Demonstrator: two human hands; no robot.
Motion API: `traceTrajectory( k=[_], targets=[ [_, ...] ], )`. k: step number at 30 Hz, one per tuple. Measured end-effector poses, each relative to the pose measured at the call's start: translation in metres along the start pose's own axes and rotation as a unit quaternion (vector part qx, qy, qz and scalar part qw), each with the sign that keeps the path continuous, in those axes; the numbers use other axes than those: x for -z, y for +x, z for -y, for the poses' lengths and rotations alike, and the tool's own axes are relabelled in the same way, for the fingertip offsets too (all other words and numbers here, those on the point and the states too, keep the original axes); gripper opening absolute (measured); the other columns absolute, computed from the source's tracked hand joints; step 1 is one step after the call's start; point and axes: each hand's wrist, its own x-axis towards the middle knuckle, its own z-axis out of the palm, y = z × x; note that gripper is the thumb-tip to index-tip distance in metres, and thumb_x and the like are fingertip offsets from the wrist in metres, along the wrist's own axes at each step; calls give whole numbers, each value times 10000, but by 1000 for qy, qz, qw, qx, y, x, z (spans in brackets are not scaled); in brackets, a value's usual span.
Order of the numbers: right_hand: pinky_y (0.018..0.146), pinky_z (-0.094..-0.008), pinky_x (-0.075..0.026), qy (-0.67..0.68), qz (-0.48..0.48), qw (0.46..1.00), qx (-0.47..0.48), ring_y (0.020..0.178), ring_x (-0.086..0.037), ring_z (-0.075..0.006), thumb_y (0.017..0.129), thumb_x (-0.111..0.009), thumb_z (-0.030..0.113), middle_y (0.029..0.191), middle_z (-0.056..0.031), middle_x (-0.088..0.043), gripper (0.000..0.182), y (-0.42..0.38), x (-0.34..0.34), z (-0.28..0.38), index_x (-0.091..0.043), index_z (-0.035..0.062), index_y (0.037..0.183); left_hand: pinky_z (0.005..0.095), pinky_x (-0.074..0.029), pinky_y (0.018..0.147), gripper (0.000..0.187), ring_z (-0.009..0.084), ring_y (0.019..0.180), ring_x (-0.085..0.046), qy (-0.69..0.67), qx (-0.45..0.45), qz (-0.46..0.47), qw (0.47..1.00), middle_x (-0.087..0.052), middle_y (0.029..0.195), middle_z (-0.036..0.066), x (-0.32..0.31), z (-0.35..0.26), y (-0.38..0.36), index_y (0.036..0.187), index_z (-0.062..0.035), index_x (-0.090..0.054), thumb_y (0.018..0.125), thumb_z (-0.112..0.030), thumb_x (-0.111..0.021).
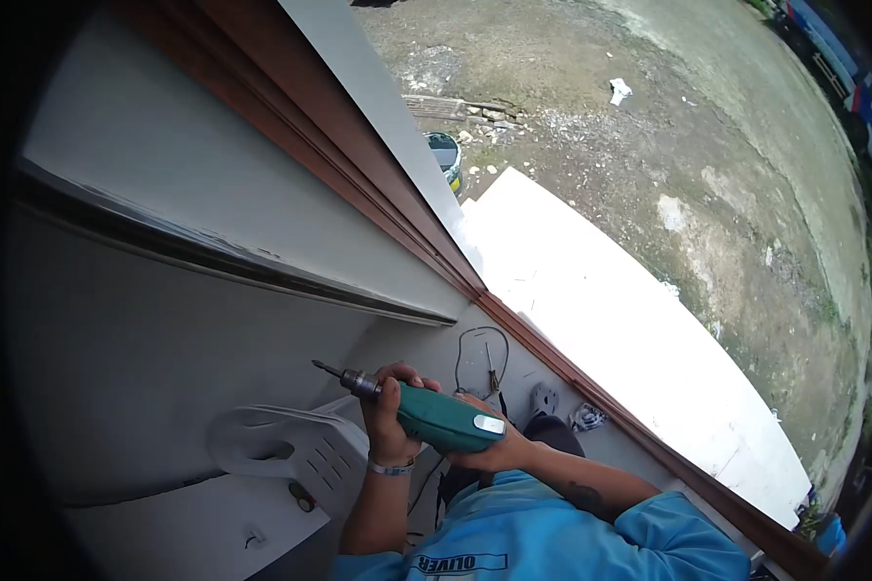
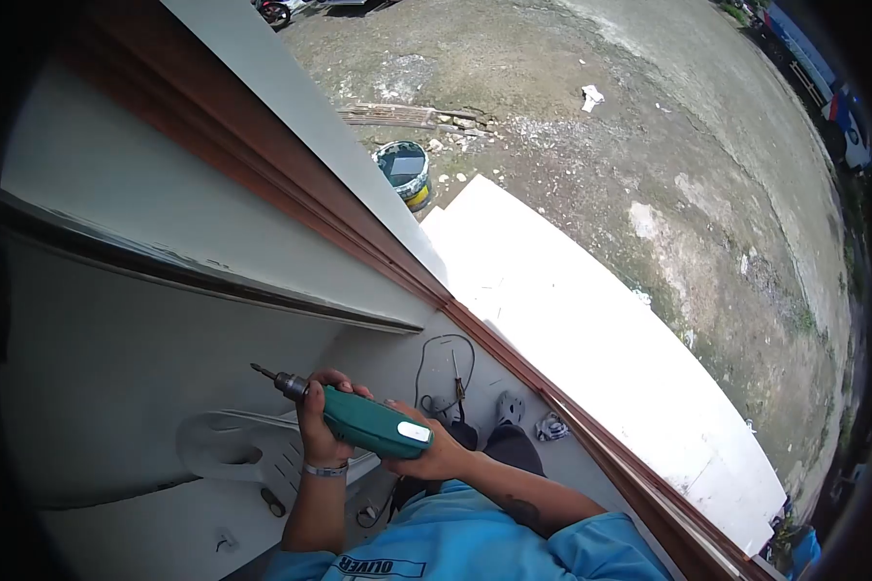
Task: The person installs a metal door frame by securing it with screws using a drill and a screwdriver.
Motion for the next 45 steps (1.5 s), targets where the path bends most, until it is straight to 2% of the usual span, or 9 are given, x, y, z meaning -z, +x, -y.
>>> traceTrajectory(
  k=[4, 8, 17, 24, 33, 40, 42, 44, 45],
  targets=[
    [935, -436, -459, -110, 93, 971, -189, 1075, -574, -384, 732, -714, 229, 1180, -229, -580, 671, -63, 12, -165, -468, 40, 1327, 380, -528, 741, 239, 248, 821, -651, 332, 74, -24, 940, -640, 860, 109, 106, 79, 13, 945, -15, -612, 802, -194, -681],
    [870, -443, -495, -208, -14, 837, -506, 977, -621, -387, 747, -634, 255, 1039, -216, -654, 531, -138, 30, -351, -561, 64, 1237, 406, -520, 739, 308, 329, 837, -658, 627, 181, 42, 756, -650, 887, 161, 211, 198, 53, 914, -26, -627, 714, -231, -740],
    [821, -474, -521, -282, -56, 756, -588, 918, -643, -401, 784, -562, 132, 990, -215, -662, 308, -128, -2, -671, -660, 74, 1071, 424, -485, 846, 429, 367, 992, -600, 691, 279, 82, 662, -600, 1069, 197, 459, 548, 146, 1039, 0, -597, 691, -217, -723],
    [743, -497, -528, -262, -150, 787, -538, 846, -632, -441, 779, -617, 135, 989, -224, -602, 467, -86, -76, -779, -466, 78, 1217, 444, -479, 924, 678, 389, 1109, -551, 712, 286, 96, 634, -499, 1265, 185, 541, 660, 201, 1276, -40, -464, 685, -248, -722],
    [764, -519, -494, -199, -114, 879, -418, 842, -587, -501, 690, -578, -4, 1000, -271, -573, 634, -123, -7, -695, -367, 75, 1283, 458, -413, 1013, 837, 438, 1224, -439, 756, 305, 76, 574, -351, 1374, 290, 540, 657, 193, 1380, 32, -271, 709, -202, -713],
    [728, -365, -555, 55, -156, 853, -496, 859, -662, -268, 693, -662, 4, 988, -178, -628, 863, -91, 89, -474, -267, 94, 1455, 401, -429, 993, 710, 361, 1210, -521, 566, 356, 98, 737, -522, 1308, 257, 380, 487, 147, 1336, 28, -459, 803, -394, -662],
    [694, -358, -555, 95, -198, 903, -369, 786, -653, -277, 693, -668, -45, 994, -181, -603, 779, -78, 105, -425, -332, 52, 1390, 396, -436, 983, 674, 355, 1183, -544, 544, 298, 106, 777, -548, 1286, 236, 332, 415, 126, 1322, 17, -481, 829, -408, -654],
    [667, -379, -546, 282, -229, 905, -222, 787, -645, -288, 698, -642, -125, 868, -179, -603, 662, -23, 125, -310, -338, 81, 1249, 386, -458, 952, 537, 325, 1154, -569, 593, 134, 98, 788, -593, 1217, 225, 262, 311, 113, 1223, 4, -575, 827, -347, -667],
    [706, -371, -540, 191, -242, 936, -171, 811, -645, -276, 706, -636, -122, 895, -178, -616, 632, -3, 135, -273, -349, 83, 1230, 388, -472, 927, 445, 344, 1098, -591, 588, -35, 64, 805, -620, 1156, 211, 237, 264, 109, 1161, -22, -616, 806, -279, -692]
  ],
)
